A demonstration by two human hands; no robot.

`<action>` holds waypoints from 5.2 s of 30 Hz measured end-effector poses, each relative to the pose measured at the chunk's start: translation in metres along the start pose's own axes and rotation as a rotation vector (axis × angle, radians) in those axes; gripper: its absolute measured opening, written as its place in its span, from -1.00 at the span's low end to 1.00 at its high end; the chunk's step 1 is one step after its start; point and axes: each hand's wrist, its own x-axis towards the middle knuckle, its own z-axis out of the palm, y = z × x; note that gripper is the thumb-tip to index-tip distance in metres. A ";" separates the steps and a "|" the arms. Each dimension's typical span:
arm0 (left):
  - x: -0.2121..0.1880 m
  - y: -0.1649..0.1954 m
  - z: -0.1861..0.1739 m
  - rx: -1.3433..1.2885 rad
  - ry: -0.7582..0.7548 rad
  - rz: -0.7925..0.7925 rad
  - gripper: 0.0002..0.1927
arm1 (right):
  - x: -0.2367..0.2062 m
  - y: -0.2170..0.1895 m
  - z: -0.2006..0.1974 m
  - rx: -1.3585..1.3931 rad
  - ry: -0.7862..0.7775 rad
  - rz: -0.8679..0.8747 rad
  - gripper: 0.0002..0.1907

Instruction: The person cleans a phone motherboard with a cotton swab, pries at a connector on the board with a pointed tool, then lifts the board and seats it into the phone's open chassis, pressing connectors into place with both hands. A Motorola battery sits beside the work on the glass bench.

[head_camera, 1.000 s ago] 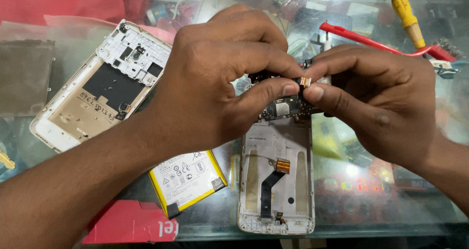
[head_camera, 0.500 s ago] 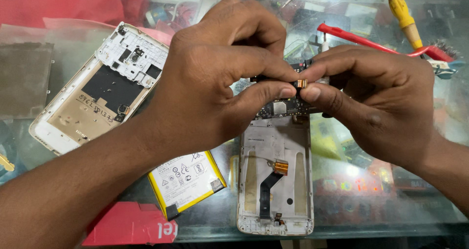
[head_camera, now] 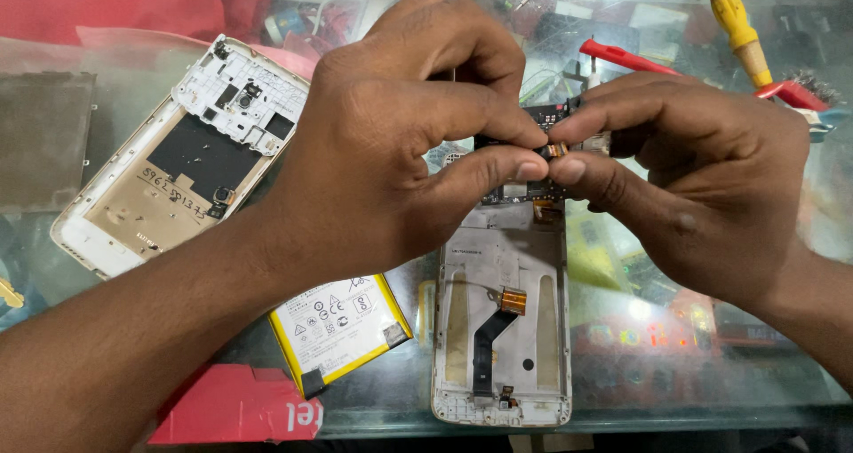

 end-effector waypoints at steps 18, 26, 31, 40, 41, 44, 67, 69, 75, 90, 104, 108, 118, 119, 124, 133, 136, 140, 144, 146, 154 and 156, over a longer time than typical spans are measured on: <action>-0.001 0.000 0.000 0.010 -0.009 0.010 -0.84 | -0.002 0.003 -0.001 -0.009 -0.005 -0.044 -0.77; 0.000 0.001 -0.001 0.017 -0.011 0.009 -0.80 | 0.001 -0.001 0.001 -0.031 0.011 0.013 -0.81; 0.000 0.001 0.000 0.018 -0.014 0.006 -0.81 | 0.000 0.000 0.001 -0.064 0.019 0.007 -0.81; -0.001 0.001 0.000 -0.001 -0.014 -0.014 -0.77 | -0.002 0.004 0.000 -0.060 0.043 0.035 -0.86; 0.000 0.001 -0.001 -0.026 -0.010 -0.028 -0.74 | -0.003 0.004 0.000 -0.019 0.046 0.052 -0.87; 0.001 0.001 -0.004 -0.138 -0.004 -0.091 -0.60 | -0.002 0.004 0.000 0.102 0.068 0.073 -0.87; 0.003 -0.001 0.007 -0.734 -0.098 -0.557 -0.86 | 0.009 -0.012 -0.003 -0.564 0.033 -0.511 -0.80; 0.003 0.000 0.006 -0.675 -0.096 -0.568 -0.88 | 0.008 -0.010 -0.002 -0.535 0.040 -0.485 -0.78; 0.005 0.003 0.006 -0.616 -0.048 -0.568 -0.86 | 0.002 -0.004 0.003 -0.145 0.100 -0.117 -0.61; 0.007 0.004 0.006 -0.364 -0.027 -0.499 -0.87 | -0.005 0.005 0.002 0.025 0.045 -0.030 -0.69; 0.000 -0.001 0.005 -0.134 0.088 -0.144 -0.88 | -0.003 0.002 0.005 -0.012 0.064 0.099 -0.75; 0.001 0.000 0.005 -0.133 0.046 -0.168 -0.87 | -0.001 -0.003 0.005 0.034 0.024 0.087 -0.72; 0.002 -0.001 0.006 -0.087 0.050 -0.138 -0.90 | -0.001 -0.005 0.003 0.015 0.005 0.051 -0.63; 0.003 -0.001 0.007 -0.072 0.045 -0.134 -0.90 | -0.001 -0.005 0.003 0.040 0.013 0.063 -0.63; 0.006 0.001 0.004 -0.091 0.009 -0.270 -0.90 | -0.002 -0.004 0.004 0.052 0.010 0.061 -0.64; 0.001 0.000 0.005 -0.141 0.054 -0.138 -0.87 | 0.001 -0.005 0.004 0.041 -0.007 0.004 -0.59; 0.000 -0.001 0.006 -0.064 0.049 -0.101 -0.87 | 0.001 -0.006 0.004 0.012 -0.029 -0.061 -0.57; 0.001 -0.002 0.006 -0.047 0.049 -0.092 -0.87 | 0.000 -0.006 0.003 0.017 -0.016 -0.057 -0.55; 0.001 -0.001 0.006 -0.016 0.059 -0.080 -0.88 | -0.001 -0.004 0.002 0.036 -0.034 -0.061 -0.54; 0.001 -0.001 0.005 0.028 0.067 -0.056 -0.88 | -0.001 -0.003 0.002 -0.034 -0.020 -0.101 -0.53; 0.004 -0.002 0.004 -0.172 0.025 -0.268 -0.87 | -0.003 -0.002 0.003 0.081 -0.002 0.000 -0.53; 0.004 -0.003 0.004 -0.162 0.027 -0.254 -0.86 | -0.003 -0.003 0.003 0.096 -0.008 -0.004 -0.54</action>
